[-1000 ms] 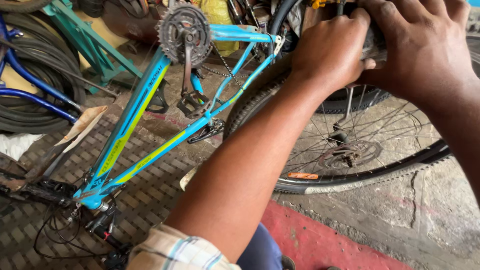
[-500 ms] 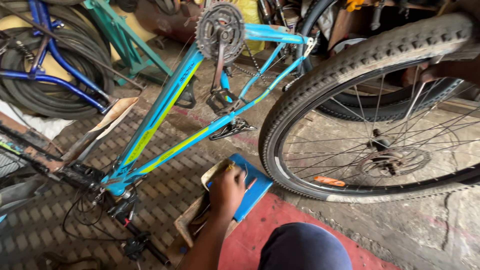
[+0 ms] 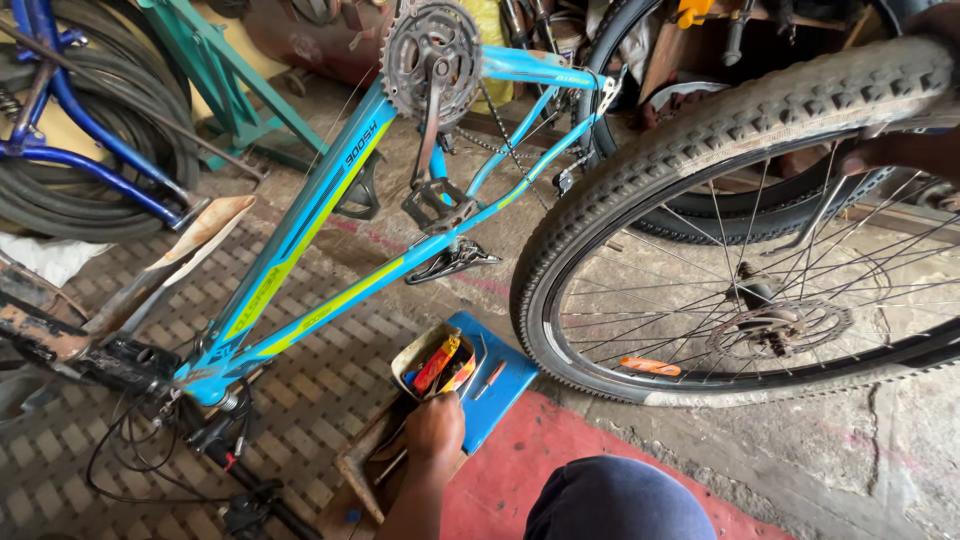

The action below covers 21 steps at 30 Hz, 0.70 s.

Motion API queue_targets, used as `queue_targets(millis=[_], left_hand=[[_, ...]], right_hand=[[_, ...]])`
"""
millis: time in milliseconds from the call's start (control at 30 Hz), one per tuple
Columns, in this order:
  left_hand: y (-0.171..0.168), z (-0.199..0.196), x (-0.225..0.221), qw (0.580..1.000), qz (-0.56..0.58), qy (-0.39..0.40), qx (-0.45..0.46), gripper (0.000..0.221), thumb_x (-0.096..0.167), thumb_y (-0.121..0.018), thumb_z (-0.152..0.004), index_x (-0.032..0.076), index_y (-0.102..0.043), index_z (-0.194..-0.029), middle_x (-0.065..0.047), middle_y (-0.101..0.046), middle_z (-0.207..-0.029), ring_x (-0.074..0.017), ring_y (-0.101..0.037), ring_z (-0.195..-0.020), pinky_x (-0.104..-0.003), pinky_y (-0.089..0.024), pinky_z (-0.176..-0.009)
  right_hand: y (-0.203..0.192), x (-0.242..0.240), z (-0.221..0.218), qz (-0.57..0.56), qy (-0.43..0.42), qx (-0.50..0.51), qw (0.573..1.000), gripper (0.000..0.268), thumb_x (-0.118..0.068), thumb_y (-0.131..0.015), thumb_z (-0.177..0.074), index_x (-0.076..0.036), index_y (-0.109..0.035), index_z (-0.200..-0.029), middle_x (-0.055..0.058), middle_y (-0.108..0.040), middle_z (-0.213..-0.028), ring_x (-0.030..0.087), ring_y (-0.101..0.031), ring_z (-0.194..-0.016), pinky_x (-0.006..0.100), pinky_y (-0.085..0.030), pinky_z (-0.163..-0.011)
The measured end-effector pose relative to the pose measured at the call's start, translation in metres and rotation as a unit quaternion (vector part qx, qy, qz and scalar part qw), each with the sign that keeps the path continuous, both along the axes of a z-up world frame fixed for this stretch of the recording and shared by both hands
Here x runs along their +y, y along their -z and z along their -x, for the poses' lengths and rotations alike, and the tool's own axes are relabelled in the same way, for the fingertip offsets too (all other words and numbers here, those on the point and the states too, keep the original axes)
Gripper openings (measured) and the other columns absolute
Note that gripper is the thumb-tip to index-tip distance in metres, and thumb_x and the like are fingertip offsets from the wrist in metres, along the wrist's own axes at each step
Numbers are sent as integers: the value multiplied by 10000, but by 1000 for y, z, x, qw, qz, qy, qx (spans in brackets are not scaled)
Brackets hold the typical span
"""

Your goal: The person works on a bicycle wheel by using a metal tool to manipulate the tire bead and then adjusting the valve stem by hand.

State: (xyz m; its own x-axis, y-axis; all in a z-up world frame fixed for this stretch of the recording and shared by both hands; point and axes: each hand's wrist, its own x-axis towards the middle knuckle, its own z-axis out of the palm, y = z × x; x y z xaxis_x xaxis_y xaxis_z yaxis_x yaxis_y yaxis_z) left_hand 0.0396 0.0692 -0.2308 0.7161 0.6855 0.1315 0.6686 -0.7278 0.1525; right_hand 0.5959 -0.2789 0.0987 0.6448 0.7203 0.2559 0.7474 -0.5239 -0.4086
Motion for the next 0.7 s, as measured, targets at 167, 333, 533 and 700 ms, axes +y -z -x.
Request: queue_targets(millis=[167,333,533,700], left_hand=[[-13,18,-14,992,-12,6,-122,169,270,-643,-884,112,-672,-829,-150,-713,-767,-402,-699,-718,-532,-553,-632],[-80,52,-41,973,65,-121,-186,176,296,-701,-836,203,-773,-967,-171,-723,-735,-405,-708,-732,-546,-530,-611],[-236,6,-59,886,88,45,-454,181,227,-660,-945,59,-723,-974,-109,-709,-683,-243,-727,-618,-357,-534,-567],[-384,-102,-120,805,152,301,-489,165,164,-624,-965,25,-698,-1017,-124,-728,-848,-266,-708,-749,-348,-560,-710]], right_hand=[[-54,-18,101,-57,-13,-146,988,845,-240,-953,-651,-6,-546,-1354,166,-664,-1235,304,-664,-1184,464,-546,-1082],[-97,-19,203,-44,71,-383,920,912,-466,-965,-560,-119,-647,-1341,102,-670,-1200,303,-597,-1185,455,-457,-1049],[-115,-14,223,-26,96,-405,909,1005,-584,-931,-481,-186,-672,-1366,109,-633,-1212,348,-571,-1204,536,-360,-1094],[-118,-18,232,-42,102,-364,925,991,-521,-959,-450,-192,-660,-1335,90,-631,-1171,350,-553,-1200,536,-364,-1062]])
